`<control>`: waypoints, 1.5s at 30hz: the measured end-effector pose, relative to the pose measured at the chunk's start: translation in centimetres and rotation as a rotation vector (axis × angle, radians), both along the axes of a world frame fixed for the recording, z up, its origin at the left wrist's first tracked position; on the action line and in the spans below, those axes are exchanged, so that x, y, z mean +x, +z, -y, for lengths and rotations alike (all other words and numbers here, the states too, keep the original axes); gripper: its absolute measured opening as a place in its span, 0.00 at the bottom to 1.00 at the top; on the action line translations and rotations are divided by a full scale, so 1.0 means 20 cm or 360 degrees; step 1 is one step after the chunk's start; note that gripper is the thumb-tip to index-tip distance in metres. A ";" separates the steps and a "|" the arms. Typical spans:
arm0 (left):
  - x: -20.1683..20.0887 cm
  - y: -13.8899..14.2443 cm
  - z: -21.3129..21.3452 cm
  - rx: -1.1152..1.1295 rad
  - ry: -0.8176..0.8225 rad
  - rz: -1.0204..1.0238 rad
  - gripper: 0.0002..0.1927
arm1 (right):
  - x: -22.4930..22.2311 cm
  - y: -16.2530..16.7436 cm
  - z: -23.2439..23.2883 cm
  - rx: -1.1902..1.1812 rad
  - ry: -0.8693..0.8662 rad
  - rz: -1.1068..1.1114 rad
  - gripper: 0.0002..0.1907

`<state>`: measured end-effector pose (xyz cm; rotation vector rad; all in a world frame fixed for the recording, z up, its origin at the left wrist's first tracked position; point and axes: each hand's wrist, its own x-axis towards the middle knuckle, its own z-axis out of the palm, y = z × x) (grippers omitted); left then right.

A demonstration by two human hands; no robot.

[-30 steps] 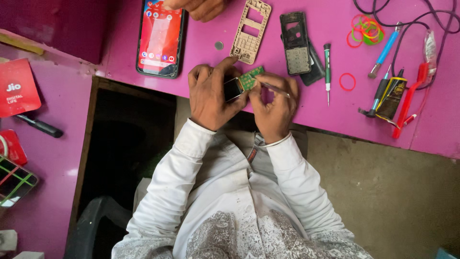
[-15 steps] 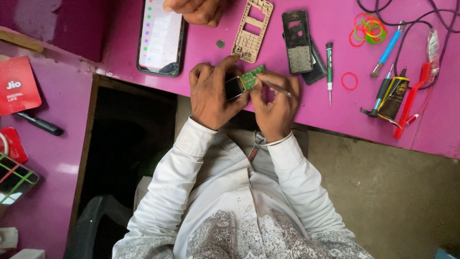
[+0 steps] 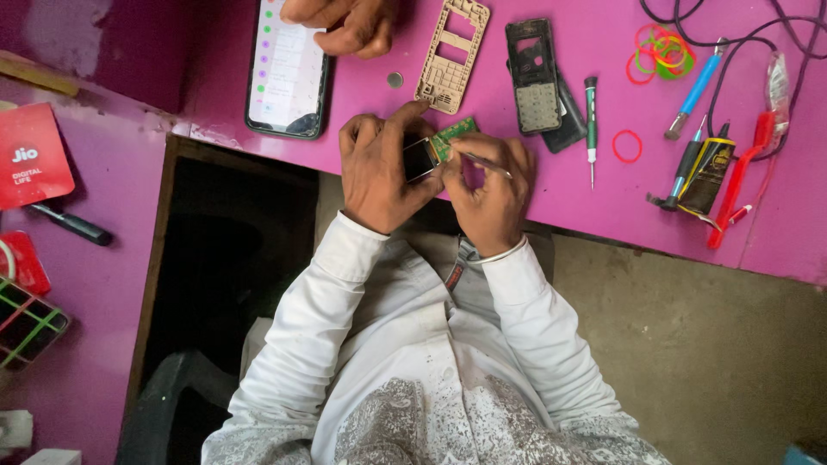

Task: The person works at a repair bench on a disassembled phone, using tweezers to work on the green circuit board while referencing a smartphone screen. They open a battery box, take out a replacement battery, set it down, and then use a blue-handled tool on the board.

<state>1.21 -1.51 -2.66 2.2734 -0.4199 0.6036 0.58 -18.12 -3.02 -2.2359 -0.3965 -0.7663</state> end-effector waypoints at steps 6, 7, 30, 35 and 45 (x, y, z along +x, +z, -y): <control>0.00 0.01 -0.01 0.0000 -0.0014 0.0005 0.40 | 0.01 0.00 0.00 0.0017 0.0002 0.0000 0.13; 0.00 0.01 -0.01 0.0007 -0.0011 -0.0003 0.40 | 0.00 0.00 0.00 -0.0007 -0.0011 0.0006 0.13; 0.00 0.00 -0.01 0.0051 0.0046 0.0012 0.37 | -0.01 0.01 0.00 0.0090 -0.0028 -0.0034 0.11; 0.00 0.01 -0.01 0.0036 0.0034 0.0011 0.38 | 0.00 0.00 -0.02 0.0069 -0.0067 0.0011 0.12; 0.00 0.01 -0.01 0.0031 0.0019 0.0005 0.37 | 0.00 -0.02 -0.01 -0.0012 -0.0130 0.0031 0.12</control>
